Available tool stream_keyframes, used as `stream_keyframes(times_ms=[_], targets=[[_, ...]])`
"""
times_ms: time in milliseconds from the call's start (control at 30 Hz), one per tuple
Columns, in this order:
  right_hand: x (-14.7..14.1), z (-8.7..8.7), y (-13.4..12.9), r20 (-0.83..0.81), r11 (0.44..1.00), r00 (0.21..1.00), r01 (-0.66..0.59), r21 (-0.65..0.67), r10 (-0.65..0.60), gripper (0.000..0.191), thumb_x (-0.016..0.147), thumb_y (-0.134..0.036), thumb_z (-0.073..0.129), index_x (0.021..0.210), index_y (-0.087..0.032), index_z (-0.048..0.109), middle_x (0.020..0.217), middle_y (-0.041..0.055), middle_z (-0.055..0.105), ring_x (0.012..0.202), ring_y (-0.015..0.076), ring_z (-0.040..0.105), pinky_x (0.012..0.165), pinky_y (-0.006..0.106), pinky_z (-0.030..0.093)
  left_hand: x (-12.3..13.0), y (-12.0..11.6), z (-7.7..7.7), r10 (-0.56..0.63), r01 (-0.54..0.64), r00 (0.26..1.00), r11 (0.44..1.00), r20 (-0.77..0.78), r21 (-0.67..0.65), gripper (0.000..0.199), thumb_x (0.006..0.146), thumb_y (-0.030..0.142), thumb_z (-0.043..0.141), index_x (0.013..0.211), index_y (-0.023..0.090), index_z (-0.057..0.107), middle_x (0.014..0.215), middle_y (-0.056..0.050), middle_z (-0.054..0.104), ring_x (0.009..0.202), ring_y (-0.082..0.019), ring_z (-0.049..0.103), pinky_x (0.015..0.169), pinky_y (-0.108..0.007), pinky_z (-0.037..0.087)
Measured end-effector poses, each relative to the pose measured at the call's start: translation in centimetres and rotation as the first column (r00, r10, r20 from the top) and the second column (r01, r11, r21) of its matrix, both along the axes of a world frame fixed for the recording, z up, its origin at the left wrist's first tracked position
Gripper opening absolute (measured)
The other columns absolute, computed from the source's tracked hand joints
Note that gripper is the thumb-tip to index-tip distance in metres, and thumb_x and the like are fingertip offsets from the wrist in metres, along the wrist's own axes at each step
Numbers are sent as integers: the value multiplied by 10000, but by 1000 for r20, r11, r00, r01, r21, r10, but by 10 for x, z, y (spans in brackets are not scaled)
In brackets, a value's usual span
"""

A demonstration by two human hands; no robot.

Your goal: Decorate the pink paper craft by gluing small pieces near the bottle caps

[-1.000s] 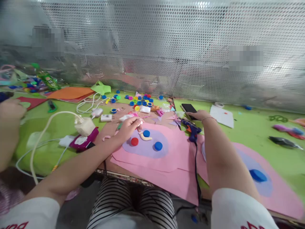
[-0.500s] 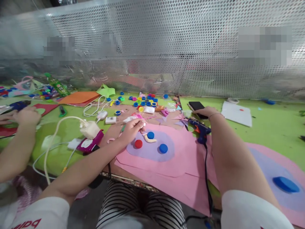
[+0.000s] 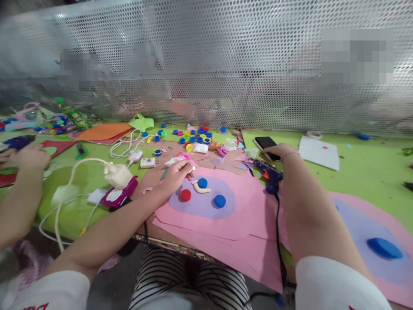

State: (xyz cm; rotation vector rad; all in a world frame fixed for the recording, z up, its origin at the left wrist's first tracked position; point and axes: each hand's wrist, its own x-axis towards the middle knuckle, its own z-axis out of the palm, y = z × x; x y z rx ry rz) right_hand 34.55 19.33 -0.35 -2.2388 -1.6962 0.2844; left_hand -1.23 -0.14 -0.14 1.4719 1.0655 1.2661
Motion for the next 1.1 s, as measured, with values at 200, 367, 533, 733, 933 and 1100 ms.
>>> stream_keyframes(times_ms=[200, 367, 533, 733, 933, 1100], targets=[[-16, 18, -23, 85, 993, 994, 72, -89, -64, 738, 682, -517, 643, 1107, 78, 545, 1087, 354, 491, 986, 343, 477, 765, 422, 340, 0, 0, 4, 69, -68, 998, 997, 6, -19, 198, 800, 325, 525, 763, 144, 596, 601, 1, 585, 524, -82, 541, 519, -198, 435], [-56, 37, -59, 16, 992, 1000, 23, 128, -25, 518, 861, -377, 462, 1282, -75, 450, 1271, 268, 396, 1220, 282, 345, 945, 367, 291, 2, -4, 7, 26, -23, 997, 999, 67, -47, 167, 772, 272, 577, 867, 139, 609, 730, -31, 655, 661, -115, 625, 638, -232, 491], [-125, 41, -143, 45, 711, 773, -603, 362, 633, 383, 792, -299, 560, 1147, -159, 543, 1147, 142, 477, 1127, 250, 450, 990, 397, 340, 5, -1, -2, -121, 127, 984, 991, 131, -33, 276, 746, 226, 627, 1014, 167, 599, 948, -80, 677, 796, -150, 665, 763, -288, 519], [-174, 40, -223, 350, 315, 433, -884, 346, 831, 449, 847, -274, 501, 1282, -182, 434, 1263, 148, 454, 1197, 304, 405, 987, 507, 374, 3, -2, -7, -235, 232, 969, 972, 83, 46, 329, 747, 389, 632, 970, 147, 637, 863, -67, 689, 763, -161, 666, 739, -302, 534], [-173, 17, -206, 276, 182, 383, -815, 550, 881, 388, 891, -302, 467, 1259, -178, 456, 1230, 115, 513, 1179, 215, 463, 995, 421, 426, 5, -5, -4, -179, 178, 983, 984, 44, 27, 326, 673, 413, 685, 826, 125, 671, 772, -56, 695, 691, -161, 653, 691, -301, 530], [-175, 0, -203, 198, 252, 413, -802, 541, 889, 471, 862, -258, 512, 1302, -140, 393, 1253, 151, 496, 1196, 238, 455, 992, 436, 431, 4, -2, -4, -159, 161, 986, 986, 46, -41, 328, 652, 414, 700, 798, 123, 668, 730, -54, 695, 632, -148, 649, 639, -276, 531]])
